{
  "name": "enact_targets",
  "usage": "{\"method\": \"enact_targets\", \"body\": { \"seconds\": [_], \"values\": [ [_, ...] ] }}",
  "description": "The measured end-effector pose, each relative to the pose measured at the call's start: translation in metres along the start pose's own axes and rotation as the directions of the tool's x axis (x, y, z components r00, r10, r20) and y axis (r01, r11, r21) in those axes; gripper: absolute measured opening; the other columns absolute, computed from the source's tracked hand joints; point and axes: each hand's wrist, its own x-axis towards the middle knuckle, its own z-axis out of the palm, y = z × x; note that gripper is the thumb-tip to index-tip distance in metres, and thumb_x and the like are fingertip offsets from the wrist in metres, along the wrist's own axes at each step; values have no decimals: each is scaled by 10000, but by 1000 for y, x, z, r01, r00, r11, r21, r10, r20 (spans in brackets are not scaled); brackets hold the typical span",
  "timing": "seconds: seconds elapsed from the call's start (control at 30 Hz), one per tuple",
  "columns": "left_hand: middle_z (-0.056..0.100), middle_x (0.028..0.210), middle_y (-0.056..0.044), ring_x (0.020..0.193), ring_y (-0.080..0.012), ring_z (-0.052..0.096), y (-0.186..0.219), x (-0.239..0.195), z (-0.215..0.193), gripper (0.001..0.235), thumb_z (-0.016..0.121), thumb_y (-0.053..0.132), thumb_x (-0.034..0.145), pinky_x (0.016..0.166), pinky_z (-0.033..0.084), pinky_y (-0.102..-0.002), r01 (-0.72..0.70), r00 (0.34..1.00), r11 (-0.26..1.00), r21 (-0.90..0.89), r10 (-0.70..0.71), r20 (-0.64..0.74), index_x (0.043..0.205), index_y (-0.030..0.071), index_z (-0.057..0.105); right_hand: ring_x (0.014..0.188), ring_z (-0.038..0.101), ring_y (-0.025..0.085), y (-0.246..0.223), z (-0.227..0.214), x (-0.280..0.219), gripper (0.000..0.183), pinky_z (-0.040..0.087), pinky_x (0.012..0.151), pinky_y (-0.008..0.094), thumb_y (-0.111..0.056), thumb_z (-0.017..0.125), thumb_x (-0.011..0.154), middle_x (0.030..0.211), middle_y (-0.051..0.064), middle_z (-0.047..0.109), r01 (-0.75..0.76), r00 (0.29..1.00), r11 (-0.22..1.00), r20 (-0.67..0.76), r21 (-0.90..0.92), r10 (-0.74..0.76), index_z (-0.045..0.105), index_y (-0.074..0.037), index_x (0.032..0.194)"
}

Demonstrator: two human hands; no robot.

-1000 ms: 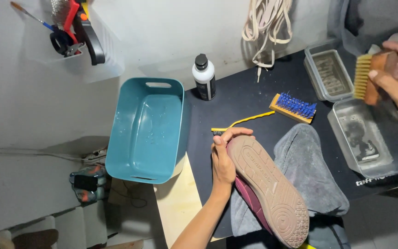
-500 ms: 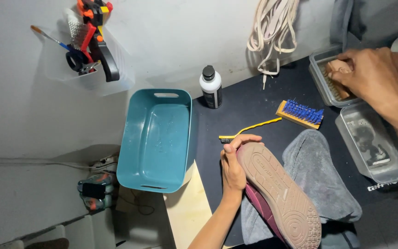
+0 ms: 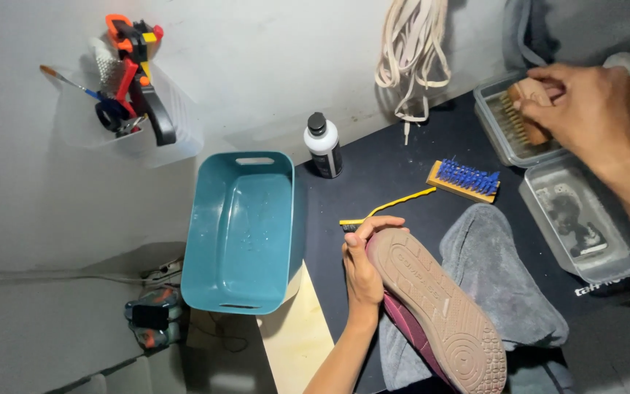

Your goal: The person cleans the sole of a shoe using a yellow brush and a cleaning solution. They scrub the sole thoroughly and then wipe it with a grey cloth to remove residue.

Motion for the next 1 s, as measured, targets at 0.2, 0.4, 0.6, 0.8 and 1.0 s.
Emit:
{"method": "enact_targets", "body": {
  "seconds": [0.2,0.4,0.6,0.8,1.0],
  "values": [
    [771,903,-119,878,-235,742,-1,0,1,913,125,722,953,837,561,-331,-15,1000,1000,3,15,11,993,60,752,889,749,261,10,15,5,427,569,834,374,-320,869,880,1053,115,794,-90,993,991,80,95,82,816,-121,1254],
    [775,896,-119,867,-233,744,1,0,1,913,121,724,948,832,560,-330,-9,1000,1000,11,9,8,994,67,752,986,733,240,2,2,13,460,518,782,366,-483,835,852,1032,104,791,-187,968,974,194,132,159,821,-198,1212],
    [772,884,-120,855,-228,738,-2,0,1,909,119,719,955,826,550,-321,-27,1000,1000,14,27,10,991,67,751,952,719,262,-12,-9,16,543,578,747,360,-266,879,835,1177,134,760,-253,950,949,236,189,206,755,-153,1351],
    [777,893,-108,874,-227,742,5,-1,1,889,104,699,958,854,552,-325,13,1000,999,51,-14,3,1000,89,749,834,581,192,-9,-17,0,720,545,721,298,70,883,880,1150,227,687,170,980,885,-166,434,-107,673,147,1564],
    [781,896,-114,879,-228,748,4,-2,0,895,101,708,951,832,555,-320,2,1000,998,56,-2,5,1005,95,751,1071,681,357,-71,-49,5,726,582,964,421,28,826,737,1229,255,610,47,979,849,146,526,-145,578,60,1419]
  ]
}}
